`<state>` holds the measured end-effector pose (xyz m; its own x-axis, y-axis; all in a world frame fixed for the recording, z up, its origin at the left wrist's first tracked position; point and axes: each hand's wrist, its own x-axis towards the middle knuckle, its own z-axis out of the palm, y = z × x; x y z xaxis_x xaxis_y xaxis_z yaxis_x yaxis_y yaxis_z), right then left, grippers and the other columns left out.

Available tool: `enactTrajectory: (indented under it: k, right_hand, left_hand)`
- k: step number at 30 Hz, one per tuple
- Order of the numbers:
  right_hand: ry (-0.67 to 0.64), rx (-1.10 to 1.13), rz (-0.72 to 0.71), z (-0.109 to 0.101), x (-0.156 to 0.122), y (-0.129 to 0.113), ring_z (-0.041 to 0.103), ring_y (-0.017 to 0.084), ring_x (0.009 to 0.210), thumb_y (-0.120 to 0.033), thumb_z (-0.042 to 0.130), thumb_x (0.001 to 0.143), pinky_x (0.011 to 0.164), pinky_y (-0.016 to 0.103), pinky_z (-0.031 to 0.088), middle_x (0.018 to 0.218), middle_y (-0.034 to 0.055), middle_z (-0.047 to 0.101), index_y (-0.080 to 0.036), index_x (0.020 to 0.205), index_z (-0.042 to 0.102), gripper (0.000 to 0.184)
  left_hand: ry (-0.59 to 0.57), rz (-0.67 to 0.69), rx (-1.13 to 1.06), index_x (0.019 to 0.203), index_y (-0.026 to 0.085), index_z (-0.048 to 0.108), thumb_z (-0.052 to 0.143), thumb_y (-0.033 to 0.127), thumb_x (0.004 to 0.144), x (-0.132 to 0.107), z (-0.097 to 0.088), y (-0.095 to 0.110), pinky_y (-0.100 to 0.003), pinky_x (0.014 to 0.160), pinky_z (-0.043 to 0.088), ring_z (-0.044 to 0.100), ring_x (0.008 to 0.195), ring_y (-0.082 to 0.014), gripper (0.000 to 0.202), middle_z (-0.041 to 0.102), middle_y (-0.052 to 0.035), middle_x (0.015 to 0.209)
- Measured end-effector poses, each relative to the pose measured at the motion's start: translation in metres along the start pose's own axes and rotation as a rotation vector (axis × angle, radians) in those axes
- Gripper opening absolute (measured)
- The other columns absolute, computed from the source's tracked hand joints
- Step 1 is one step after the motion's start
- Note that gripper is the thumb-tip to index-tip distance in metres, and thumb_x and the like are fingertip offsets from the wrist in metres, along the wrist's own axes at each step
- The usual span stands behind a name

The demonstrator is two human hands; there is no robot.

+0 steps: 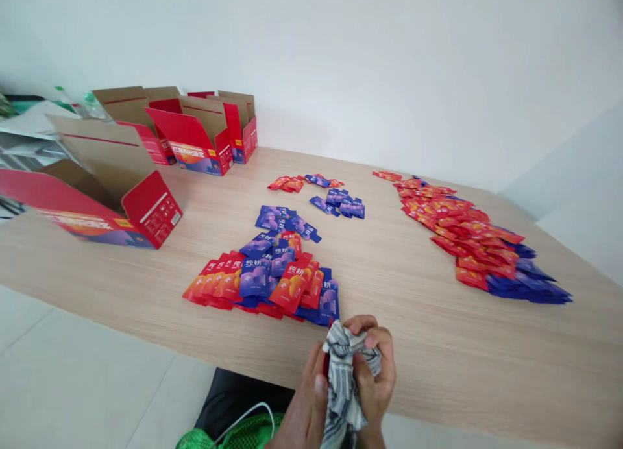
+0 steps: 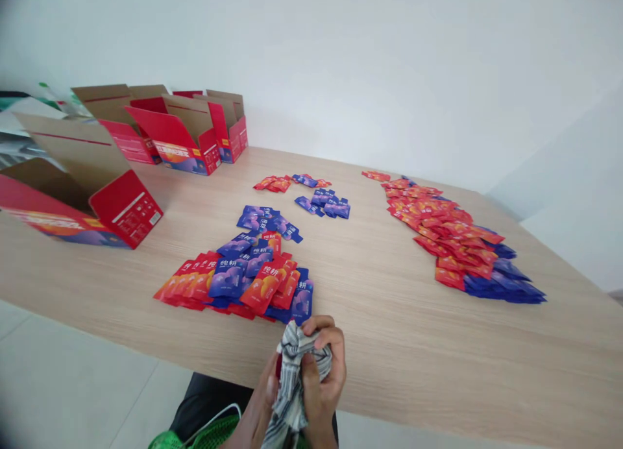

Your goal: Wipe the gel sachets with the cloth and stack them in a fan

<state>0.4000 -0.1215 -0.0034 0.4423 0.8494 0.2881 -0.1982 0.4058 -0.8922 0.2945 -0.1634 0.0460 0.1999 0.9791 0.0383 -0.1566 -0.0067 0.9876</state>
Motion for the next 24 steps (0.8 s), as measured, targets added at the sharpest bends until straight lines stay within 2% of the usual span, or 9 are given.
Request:
enactTrajectory:
  k: [1, 3, 6, 9, 12, 15, 18, 21, 24]
  right_hand:
    - [-0.012, 0.022, 0.021, 0.001, -0.007, 0.003, 0.061, 0.021, 0.08, -0.037, 0.077, 0.096, 0.069, 0.032, 0.056, 0.096, 0.0013, 0.055, -0.029, 0.091, 0.053, 0.026]
    - [-0.035, 0.068, 0.058, 0.004, -0.025, 0.009, 0.059, 0.021, 0.078, -0.036, 0.074, 0.097, 0.068, 0.033, 0.055, 0.094, 0.0008, 0.054, -0.029, 0.09, 0.053, 0.024]
    - [-0.096, 0.083, 0.091, 0.006, -0.046, 0.016, 0.058, 0.021, 0.079, -0.038, 0.069, 0.099, 0.07, 0.032, 0.054, 0.092, 0.0, 0.054, -0.03, 0.09, 0.052, 0.022]
    - [-0.148, 0.063, 0.083, 0.003, -0.039, 0.015, 0.058, 0.02, 0.078, -0.037, 0.07, 0.099, 0.068, 0.03, 0.053, 0.091, -0.0006, 0.055, -0.03, 0.09, 0.05, 0.023]
    - [-0.055, 0.103, 0.091, 0.001, -0.015, 0.01, 0.058, 0.019, 0.076, -0.035, 0.072, 0.098, 0.065, 0.028, 0.051, 0.093, -0.0008, 0.056, -0.029, 0.091, 0.049, 0.025]
    - [0.04, 0.185, 0.104, 0.005, -0.008, 0.008, 0.056, 0.018, 0.073, -0.036, 0.075, 0.095, 0.063, 0.028, 0.049, 0.094, -0.0012, 0.054, -0.029, 0.09, 0.048, 0.028]
    - [-0.003, 0.21, 0.156, 0.011, -0.025, 0.011, 0.056, 0.018, 0.071, -0.04, 0.077, 0.092, 0.062, 0.028, 0.047, 0.092, -0.0011, 0.053, -0.029, 0.088, 0.048, 0.032]
    - [-0.059, 0.197, 0.217, 0.013, -0.044, 0.016, 0.054, 0.019, 0.071, -0.052, 0.076, 0.092, 0.064, 0.03, 0.047, 0.089, 0.0007, 0.054, -0.028, 0.085, 0.049, 0.037]
    - [-0.078, 0.172, 0.213, 0.01, -0.039, 0.018, 0.054, 0.019, 0.071, -0.051, 0.077, 0.091, 0.065, 0.03, 0.049, 0.086, 0.0003, 0.055, -0.027, 0.082, 0.049, 0.038]
  left_hand:
    - [0.014, -0.017, -0.031, 0.151, 0.019, 0.064, 0.035, 0.063, 0.113, 0.007, -0.006, -0.015, -0.051, 0.127, 0.041, 0.061, 0.141, -0.0329, 0.065, 0.071, -0.0156, 0.14]
    - [-0.004, 0.028, -0.039, 0.143, 0.019, 0.069, 0.034, 0.074, 0.109, 0.019, -0.022, -0.045, -0.048, 0.113, 0.054, 0.069, 0.121, -0.0315, 0.073, 0.074, -0.0151, 0.128]
    - [0.056, 0.041, -0.035, 0.142, 0.02, 0.07, 0.03, 0.078, 0.107, 0.025, -0.038, -0.071, -0.045, 0.101, 0.059, 0.07, 0.11, -0.03, 0.079, 0.075, -0.0132, 0.12]
    - [0.105, -0.032, -0.076, 0.152, 0.02, 0.064, 0.037, 0.075, 0.108, 0.013, -0.032, -0.074, -0.049, 0.118, 0.05, 0.062, 0.137, -0.0342, 0.075, 0.07, -0.0157, 0.143]
    - [0.07, -0.049, -0.13, 0.154, 0.022, 0.064, 0.041, 0.07, 0.109, 0.0, -0.015, -0.067, -0.052, 0.132, 0.035, 0.051, 0.152, -0.0365, 0.07, 0.063, -0.0151, 0.158]
    - [0.05, -0.045, -0.184, 0.149, 0.024, 0.069, 0.045, 0.071, 0.107, -0.001, -0.008, -0.062, -0.053, 0.129, 0.04, 0.056, 0.148, -0.0379, 0.067, 0.067, -0.0143, 0.152]
    - [0.122, -0.129, -0.26, 0.146, 0.025, 0.071, 0.045, 0.075, 0.105, 0.007, -0.018, -0.064, -0.052, 0.124, 0.046, 0.062, 0.14, -0.0366, 0.069, 0.07, -0.0141, 0.145]
    - [0.149, -0.182, -0.35, 0.148, 0.023, 0.068, 0.045, 0.082, 0.101, 0.012, -0.029, -0.071, -0.052, 0.11, 0.056, 0.07, 0.123, -0.035, 0.079, 0.072, -0.0153, 0.137]
    - [0.168, -0.162, -0.388, 0.152, 0.025, 0.065, 0.052, 0.082, 0.099, 0.012, -0.028, -0.076, -0.05, 0.115, 0.054, 0.066, 0.131, -0.0358, 0.079, 0.07, -0.0147, 0.142]
